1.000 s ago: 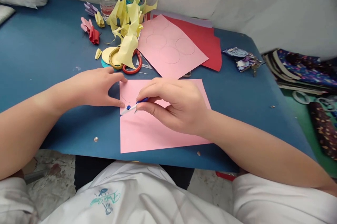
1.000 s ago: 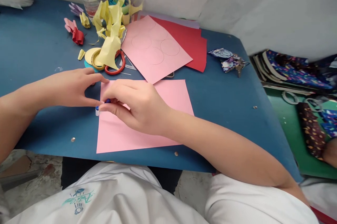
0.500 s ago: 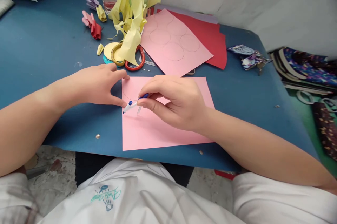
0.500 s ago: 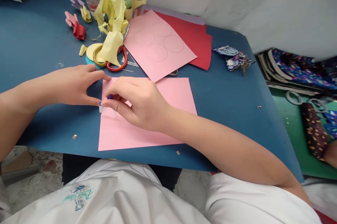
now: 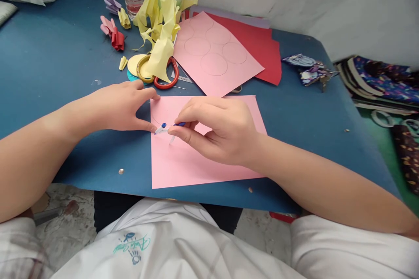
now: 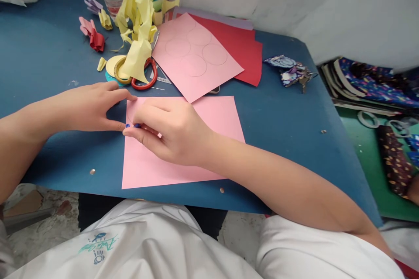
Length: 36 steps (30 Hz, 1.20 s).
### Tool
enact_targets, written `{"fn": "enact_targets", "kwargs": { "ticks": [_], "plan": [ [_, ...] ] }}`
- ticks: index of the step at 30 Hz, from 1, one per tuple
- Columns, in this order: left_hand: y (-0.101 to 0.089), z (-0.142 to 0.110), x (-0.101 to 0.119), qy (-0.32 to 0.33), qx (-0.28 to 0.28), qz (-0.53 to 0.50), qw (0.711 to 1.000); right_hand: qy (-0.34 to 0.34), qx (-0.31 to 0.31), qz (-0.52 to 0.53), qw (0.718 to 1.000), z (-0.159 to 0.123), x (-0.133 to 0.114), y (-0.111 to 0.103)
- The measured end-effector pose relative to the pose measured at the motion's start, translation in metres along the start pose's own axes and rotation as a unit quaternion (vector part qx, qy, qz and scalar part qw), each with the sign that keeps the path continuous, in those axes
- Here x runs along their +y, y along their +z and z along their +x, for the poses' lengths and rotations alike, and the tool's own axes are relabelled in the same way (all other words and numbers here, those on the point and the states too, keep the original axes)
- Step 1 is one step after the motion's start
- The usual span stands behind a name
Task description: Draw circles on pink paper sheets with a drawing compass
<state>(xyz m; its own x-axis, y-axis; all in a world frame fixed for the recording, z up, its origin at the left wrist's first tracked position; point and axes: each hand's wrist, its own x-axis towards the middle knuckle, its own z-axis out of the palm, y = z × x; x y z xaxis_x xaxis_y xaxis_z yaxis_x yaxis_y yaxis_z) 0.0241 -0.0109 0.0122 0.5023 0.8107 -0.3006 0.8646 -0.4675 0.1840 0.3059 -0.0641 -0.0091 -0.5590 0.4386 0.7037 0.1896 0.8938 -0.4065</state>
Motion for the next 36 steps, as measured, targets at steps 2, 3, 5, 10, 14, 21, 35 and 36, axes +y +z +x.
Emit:
{"fn": "enact_targets", "kwargs": {
  "ticks": [2, 3, 5, 10, 14, 21, 35, 36],
  "plan": [
    [0.001, 0.001, -0.003, 0.011, 0.006, -0.001, 1.0, -0.002, -0.017, -0.037, 0.999, 0.0, -0.006, -0.005],
    [0.001, 0.002, -0.004, 0.017, 0.007, -0.001, 1.0, 0.002, -0.032, -0.06, 0.998, 0.0, -0.009, -0.007],
    [-0.001, 0.004, -0.006, 0.03, 0.0, -0.003, 1.0, 0.019, -0.062, -0.117, 0.991, 0.0, -0.013, -0.011],
    [-0.004, 0.003, -0.005, 0.034, -0.01, -0.001, 0.999, 0.008, -0.071, -0.181, 0.981, 0.002, -0.015, -0.014],
    [-0.001, 0.003, -0.005, 0.039, 0.001, 0.003, 0.999, 0.0, -0.077, -0.192, 0.978, 0.005, -0.011, -0.013],
    [-0.004, 0.003, 0.003, 0.02, -0.013, 0.02, 1.0, -0.014, -0.093, -0.187, 0.978, 0.005, -0.007, -0.014],
    [-0.003, 0.004, -0.002, 0.023, -0.001, 0.003, 1.0, -0.009, -0.115, -0.096, 0.989, 0.008, -0.019, -0.023],
    [-0.004, 0.003, -0.002, 0.03, -0.002, 0.008, 1.0, -0.023, -0.106, -0.08, 0.991, 0.009, -0.019, -0.023]
  ]
}}
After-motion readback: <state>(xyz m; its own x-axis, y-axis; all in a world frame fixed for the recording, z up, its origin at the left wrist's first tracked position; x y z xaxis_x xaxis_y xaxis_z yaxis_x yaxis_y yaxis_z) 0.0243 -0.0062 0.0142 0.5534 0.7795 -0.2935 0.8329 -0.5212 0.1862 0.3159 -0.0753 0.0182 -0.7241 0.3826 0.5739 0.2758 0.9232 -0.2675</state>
